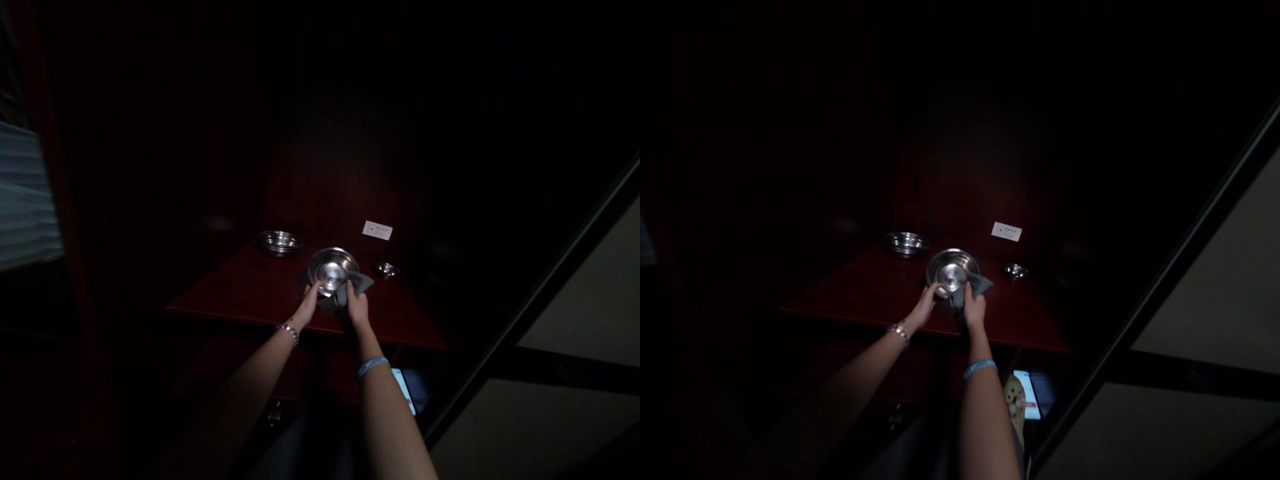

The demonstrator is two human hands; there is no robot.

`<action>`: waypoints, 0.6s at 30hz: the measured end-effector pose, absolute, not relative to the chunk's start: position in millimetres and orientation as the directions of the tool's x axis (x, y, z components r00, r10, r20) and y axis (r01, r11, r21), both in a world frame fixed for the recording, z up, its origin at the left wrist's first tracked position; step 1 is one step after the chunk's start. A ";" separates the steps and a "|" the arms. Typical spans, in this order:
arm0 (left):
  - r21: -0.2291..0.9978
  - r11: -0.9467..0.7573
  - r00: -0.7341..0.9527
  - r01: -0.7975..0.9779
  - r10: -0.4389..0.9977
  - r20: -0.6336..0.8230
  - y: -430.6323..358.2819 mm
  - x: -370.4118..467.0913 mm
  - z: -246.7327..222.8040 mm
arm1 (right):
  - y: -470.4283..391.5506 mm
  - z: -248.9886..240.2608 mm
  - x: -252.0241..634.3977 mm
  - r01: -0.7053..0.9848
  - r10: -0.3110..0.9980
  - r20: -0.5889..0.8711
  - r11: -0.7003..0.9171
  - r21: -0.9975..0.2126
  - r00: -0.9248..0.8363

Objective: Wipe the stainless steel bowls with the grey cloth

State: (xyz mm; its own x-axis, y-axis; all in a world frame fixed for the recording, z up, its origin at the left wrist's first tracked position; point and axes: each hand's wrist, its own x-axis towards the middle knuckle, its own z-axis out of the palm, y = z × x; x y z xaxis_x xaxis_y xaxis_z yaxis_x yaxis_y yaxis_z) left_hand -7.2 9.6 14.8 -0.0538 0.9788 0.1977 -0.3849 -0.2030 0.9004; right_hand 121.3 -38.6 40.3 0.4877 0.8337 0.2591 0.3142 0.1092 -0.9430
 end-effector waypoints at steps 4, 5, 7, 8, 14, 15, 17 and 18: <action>0.917 -0.180 -0.054 -0.355 0.984 0.172 11.7 -9.1 12.4 | -38.6 39.3 134.4 0.324 0.763 0.258 0.068 -0.943 0.592; 0.923 -0.179 -0.042 -0.341 0.984 0.175 11.4 -8.9 12.4 | -38.7 39.3 137.6 0.322 0.749 0.259 0.065 -0.944 0.610; 0.926 -0.188 -0.006 -0.326 0.980 0.197 10.4 -8.0 13.2 | -38.9 39.5 142.2 0.312 0.733 0.258 0.065 -0.948 0.630; 0.924 -0.198 0.010 -0.328 0.977 0.213 9.8 -7.4 14.0 | -39.0 39.7 143.4 0.306 0.729 0.255 0.066 -0.950 0.635; 0.910 -0.198 0.070 -0.364 0.969 0.238 2.6 -5.6 21.9 | -40.2 42.7 136.2 0.256 0.706 0.244 0.091 -0.962 0.665; 0.913 -0.197 0.084 -0.358 0.967 0.241 0.6 -5.1 23.2 | -40.5 43.6 133.8 0.249 0.703 0.236 0.085 -0.965 0.671; 0.918 -0.217 0.116 -0.333 0.956 0.268 -3.3 -3.3 25.2 | -41.3 45.4 129.0 0.258 0.701 0.223 0.059 -0.964 0.677; 0.918 -0.232 0.134 -0.321 0.949 0.287 -5.0 -2.2 25.9 | -41.7 46.3 126.7 0.273 0.702 0.222 0.041 -0.961 0.677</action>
